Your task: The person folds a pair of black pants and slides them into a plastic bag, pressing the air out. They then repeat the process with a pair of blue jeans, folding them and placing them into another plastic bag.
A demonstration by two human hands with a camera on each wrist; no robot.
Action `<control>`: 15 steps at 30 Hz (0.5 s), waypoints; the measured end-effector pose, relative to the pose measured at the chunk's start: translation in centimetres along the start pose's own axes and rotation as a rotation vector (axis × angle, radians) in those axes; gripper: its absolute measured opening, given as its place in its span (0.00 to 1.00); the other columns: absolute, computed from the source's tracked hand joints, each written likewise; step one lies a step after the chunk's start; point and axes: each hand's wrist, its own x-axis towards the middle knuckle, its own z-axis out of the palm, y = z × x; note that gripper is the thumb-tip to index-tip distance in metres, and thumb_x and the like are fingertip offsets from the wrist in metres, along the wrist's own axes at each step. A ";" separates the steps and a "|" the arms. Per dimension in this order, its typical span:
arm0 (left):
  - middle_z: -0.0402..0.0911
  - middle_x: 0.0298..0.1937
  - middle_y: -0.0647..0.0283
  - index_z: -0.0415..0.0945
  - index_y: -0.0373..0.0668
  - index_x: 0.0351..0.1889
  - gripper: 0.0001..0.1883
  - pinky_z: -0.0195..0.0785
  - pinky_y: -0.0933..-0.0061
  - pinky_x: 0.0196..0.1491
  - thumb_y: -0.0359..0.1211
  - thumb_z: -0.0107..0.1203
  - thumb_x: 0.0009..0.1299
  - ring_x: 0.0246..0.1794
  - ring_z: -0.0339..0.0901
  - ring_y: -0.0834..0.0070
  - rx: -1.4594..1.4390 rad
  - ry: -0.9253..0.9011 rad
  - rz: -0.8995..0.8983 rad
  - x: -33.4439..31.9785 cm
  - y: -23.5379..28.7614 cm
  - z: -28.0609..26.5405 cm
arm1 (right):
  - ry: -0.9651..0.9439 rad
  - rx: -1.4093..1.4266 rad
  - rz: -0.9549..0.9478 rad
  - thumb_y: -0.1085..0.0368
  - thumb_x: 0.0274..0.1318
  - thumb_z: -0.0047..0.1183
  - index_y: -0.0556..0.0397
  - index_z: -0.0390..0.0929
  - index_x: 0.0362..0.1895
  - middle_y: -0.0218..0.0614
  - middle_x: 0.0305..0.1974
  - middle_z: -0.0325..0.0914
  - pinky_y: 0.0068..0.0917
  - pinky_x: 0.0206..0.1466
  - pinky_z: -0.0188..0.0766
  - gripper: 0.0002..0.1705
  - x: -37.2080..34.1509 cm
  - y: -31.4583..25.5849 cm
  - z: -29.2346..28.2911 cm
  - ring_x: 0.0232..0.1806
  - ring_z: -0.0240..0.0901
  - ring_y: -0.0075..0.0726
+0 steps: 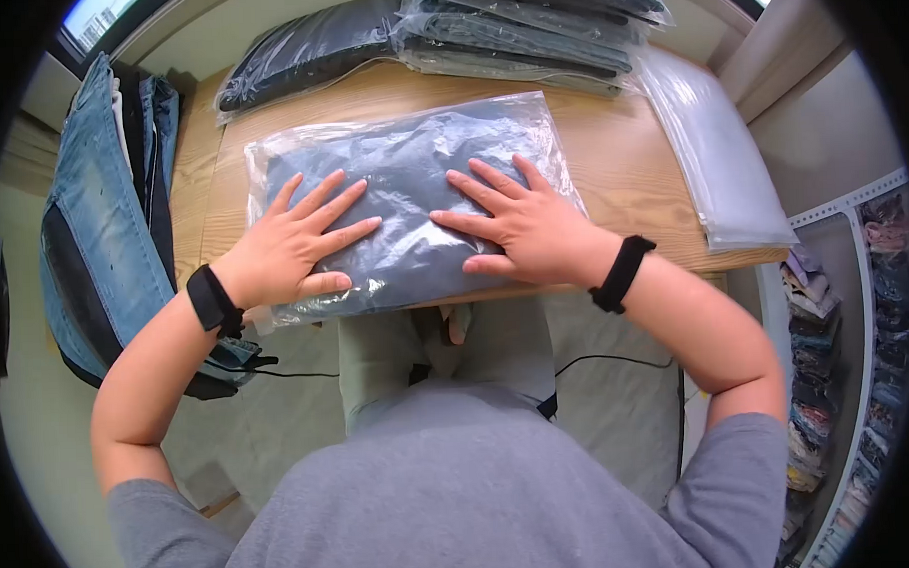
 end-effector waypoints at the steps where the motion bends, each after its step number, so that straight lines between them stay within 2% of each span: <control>1: 0.48 0.74 0.55 0.58 0.59 0.69 0.34 0.35 0.36 0.67 0.61 0.38 0.67 0.74 0.41 0.52 -0.047 -0.052 -0.028 0.8 -0.9 0.8 | -0.027 -0.002 -0.066 0.38 0.61 0.37 0.27 0.57 0.68 0.41 0.71 0.49 0.60 0.69 0.39 0.32 0.6 1.4 0.0 0.73 0.42 0.50; 2: 0.48 0.74 0.55 0.58 0.59 0.69 0.34 0.35 0.36 0.67 0.61 0.38 0.67 0.74 0.41 0.52 -0.047 -0.058 -0.029 1.0 -1.1 0.9 | -0.062 0.008 -0.133 0.36 0.61 0.35 0.27 0.57 0.68 0.41 0.71 0.49 0.61 0.69 0.38 0.33 0.9 2.2 0.1 0.73 0.41 0.50; 6: 0.48 0.74 0.56 0.59 0.60 0.68 0.35 0.35 0.32 0.65 0.63 0.39 0.66 0.74 0.40 0.51 -0.141 -0.075 -0.061 1.1 -1.2 1.4 | -0.147 0.150 -0.129 0.33 0.61 0.32 0.26 0.55 0.69 0.41 0.72 0.45 0.63 0.69 0.35 0.34 1.2 2.6 0.7 0.73 0.37 0.55; 9: 0.49 0.74 0.57 0.61 0.61 0.67 0.34 0.34 0.33 0.66 0.63 0.41 0.66 0.74 0.40 0.51 -0.270 -0.105 -0.057 1.5 -1.7 1.8 | -0.197 0.213 -0.117 0.33 0.60 0.33 0.26 0.56 0.68 0.41 0.72 0.45 0.63 0.70 0.33 0.34 1.5 2.8 0.6 0.73 0.36 0.55; 15: 0.50 0.73 0.57 0.62 0.60 0.67 0.33 0.33 0.34 0.67 0.61 0.43 0.65 0.74 0.41 0.51 -0.339 -0.152 -0.031 2.1 -2.4 1.8 | -0.264 0.309 -0.095 0.34 0.60 0.36 0.26 0.57 0.68 0.42 0.72 0.44 0.62 0.70 0.31 0.34 2.1 3.3 0.5 0.74 0.35 0.54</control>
